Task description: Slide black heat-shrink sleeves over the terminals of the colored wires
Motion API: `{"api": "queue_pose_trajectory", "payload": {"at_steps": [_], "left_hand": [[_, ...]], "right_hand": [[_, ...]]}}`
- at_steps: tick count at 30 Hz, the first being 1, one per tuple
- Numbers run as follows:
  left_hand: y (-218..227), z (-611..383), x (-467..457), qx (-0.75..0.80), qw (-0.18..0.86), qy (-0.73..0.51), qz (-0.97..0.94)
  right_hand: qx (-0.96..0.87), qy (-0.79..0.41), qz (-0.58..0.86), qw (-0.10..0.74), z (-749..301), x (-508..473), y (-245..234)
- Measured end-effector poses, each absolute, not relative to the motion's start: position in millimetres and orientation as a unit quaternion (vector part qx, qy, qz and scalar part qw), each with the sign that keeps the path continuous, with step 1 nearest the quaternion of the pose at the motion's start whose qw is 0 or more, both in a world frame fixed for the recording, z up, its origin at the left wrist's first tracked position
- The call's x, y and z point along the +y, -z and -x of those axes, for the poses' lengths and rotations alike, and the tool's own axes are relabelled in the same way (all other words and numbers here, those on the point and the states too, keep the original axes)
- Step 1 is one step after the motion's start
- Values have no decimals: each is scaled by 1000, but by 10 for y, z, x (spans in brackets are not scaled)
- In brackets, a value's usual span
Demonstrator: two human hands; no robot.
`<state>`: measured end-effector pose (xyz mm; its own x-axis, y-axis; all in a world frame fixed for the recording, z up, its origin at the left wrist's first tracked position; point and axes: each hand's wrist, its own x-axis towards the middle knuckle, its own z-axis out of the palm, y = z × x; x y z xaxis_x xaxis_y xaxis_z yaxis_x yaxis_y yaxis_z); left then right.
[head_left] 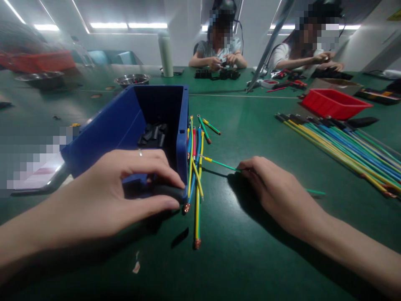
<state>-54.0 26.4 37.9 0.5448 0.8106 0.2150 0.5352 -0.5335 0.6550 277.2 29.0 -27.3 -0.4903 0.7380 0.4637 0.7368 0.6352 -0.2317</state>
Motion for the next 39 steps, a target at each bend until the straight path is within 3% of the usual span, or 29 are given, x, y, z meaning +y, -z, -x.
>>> {"api": "queue_pose_trajectory", "payload": {"at_steps": [6, 17, 24, 39], "left_hand": [[-294, 518, 157, 329, 208, -297, -872], [-173, 420, 54, 349, 64, -346, -869], [-189, 401, 14, 385, 66, -335, -857], [-180, 371, -11, 410, 64, -353, -839]], "right_hand": [[-861, 25, 413, 296, -2750, 285, 233], [-867, 65, 353, 345, -2716, 214, 142], [-855, 74, 345, 381, -2726, 217, 131], [-881, 73, 302, 358, -2736, 178, 47]]}}
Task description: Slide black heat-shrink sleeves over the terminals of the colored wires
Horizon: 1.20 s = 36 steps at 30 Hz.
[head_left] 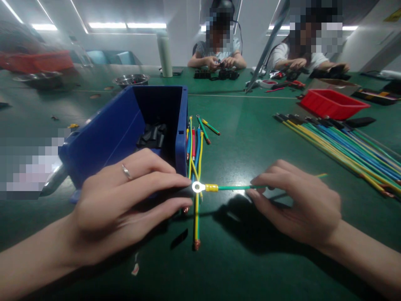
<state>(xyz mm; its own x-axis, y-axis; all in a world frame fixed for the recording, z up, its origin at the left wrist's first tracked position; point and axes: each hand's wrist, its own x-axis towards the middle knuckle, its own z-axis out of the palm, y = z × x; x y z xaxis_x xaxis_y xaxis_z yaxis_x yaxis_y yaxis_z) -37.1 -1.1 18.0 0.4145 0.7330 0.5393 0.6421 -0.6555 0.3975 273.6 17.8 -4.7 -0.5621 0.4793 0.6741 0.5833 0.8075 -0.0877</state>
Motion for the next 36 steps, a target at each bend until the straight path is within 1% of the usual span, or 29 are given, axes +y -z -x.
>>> {"api": "queue_pose_trajectory", "payload": {"at_steps": [4, 7, 10, 14, 23, 28, 36], "left_hand": [[-162, 379, -7, 436, 70, -349, -826], [-149, 389, 9, 427, 86, -363, -824], [-159, 386, 9, 417, 110, -377, -820], [-204, 367, -25, 447, 140, -368, -803], [-146, 381, -20, 435, 118, -379, -808], [-149, 378, -20, 441, 126, -374, -806], [-71, 409, 36, 388, 104, -392, -828]], "right_hand": [[-868, 72, 318, 374, -2754, 155, 134], [-860, 83, 332, 380, -2770, 140, 218], [-862, 85, 331, 373, -2780, 140, 256], [-864, 82, 333, 369, -2782, 140, 242], [-864, 82, 326, 376, -2768, 128, 243], [-868, 86, 323, 368, -2781, 131, 252], [-875, 81, 319, 355, -2772, 123, 243]]}}
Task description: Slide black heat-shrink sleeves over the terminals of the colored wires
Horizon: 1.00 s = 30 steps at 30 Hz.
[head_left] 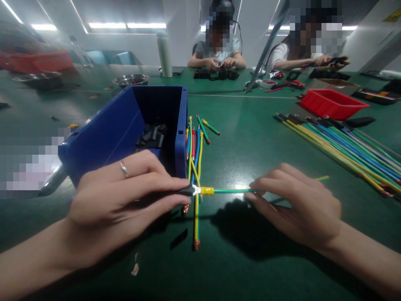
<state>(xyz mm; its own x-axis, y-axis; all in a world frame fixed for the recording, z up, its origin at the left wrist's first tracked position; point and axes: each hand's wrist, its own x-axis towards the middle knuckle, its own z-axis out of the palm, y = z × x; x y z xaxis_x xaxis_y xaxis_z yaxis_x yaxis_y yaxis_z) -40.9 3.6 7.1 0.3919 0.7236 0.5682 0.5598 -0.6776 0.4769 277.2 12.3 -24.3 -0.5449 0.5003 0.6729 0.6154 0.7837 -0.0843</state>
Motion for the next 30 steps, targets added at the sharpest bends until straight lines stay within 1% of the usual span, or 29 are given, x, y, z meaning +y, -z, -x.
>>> {"api": "queue_pose_trajectory", "payload": {"at_steps": [4, 9, 14, 17, 21, 24, 30], "left_hand": [[-76, 411, 47, 379, 97, -388, -834], [-95, 403, 79, 343, 69, -363, -864], [-114, 399, 86, 306, 58, -360, -879], [-147, 396, 78, 289, 66, -350, -888], [-159, 402, 83, 298, 80, -321, -895], [-137, 406, 92, 289, 87, -327, -896], [-162, 455, 57, 333, 51, -305, -891]], "right_hand": [[-877, 76, 307, 361, -2749, 131, 215], [-894, 98, 241, 364, -2738, 170, 145], [-895, 95, 225, 372, -2727, 167, 162], [-902, 92, 218, 362, -2715, 140, 178], [-909, 95, 206, 349, -2713, 116, 158], [-910, 91, 211, 346, -2714, 121, 144], [-895, 90, 230, 372, -2705, 127, 160]]}}
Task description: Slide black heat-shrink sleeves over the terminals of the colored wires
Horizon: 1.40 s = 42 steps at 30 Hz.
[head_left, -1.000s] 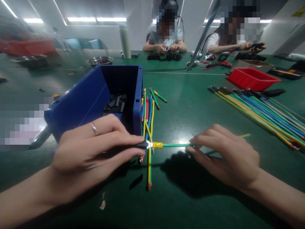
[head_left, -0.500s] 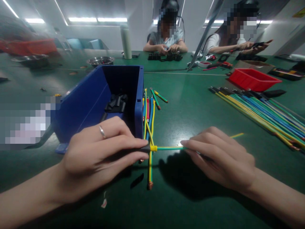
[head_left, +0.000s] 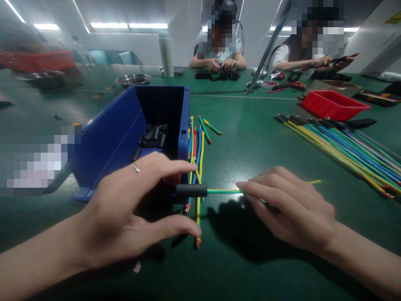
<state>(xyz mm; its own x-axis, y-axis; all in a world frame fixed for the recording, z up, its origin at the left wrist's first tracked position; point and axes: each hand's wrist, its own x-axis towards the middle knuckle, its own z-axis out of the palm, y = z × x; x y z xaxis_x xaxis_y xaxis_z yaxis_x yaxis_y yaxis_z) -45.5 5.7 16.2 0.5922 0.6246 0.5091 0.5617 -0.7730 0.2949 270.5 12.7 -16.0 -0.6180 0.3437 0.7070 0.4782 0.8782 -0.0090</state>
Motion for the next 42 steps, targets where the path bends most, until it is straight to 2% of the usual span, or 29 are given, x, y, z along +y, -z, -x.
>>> {"api": "queue_pose_trajectory", "payload": {"at_steps": [10, 16, 31, 42], "left_hand": [[-144, 372, -24, 374, 33, -377, -846], [-157, 426, 29, 328, 45, -327, -885], [-141, 408, 19, 324, 50, -354, -876], [-160, 417, 11, 322, 51, -330, -886]], "right_hand": [[-882, 115, 240, 389, -2717, 149, 139], [-887, 113, 239, 380, -2728, 154, 166], [-891, 117, 239, 367, -2751, 118, 155], [-889, 133, 238, 367, -2720, 138, 169]]}}
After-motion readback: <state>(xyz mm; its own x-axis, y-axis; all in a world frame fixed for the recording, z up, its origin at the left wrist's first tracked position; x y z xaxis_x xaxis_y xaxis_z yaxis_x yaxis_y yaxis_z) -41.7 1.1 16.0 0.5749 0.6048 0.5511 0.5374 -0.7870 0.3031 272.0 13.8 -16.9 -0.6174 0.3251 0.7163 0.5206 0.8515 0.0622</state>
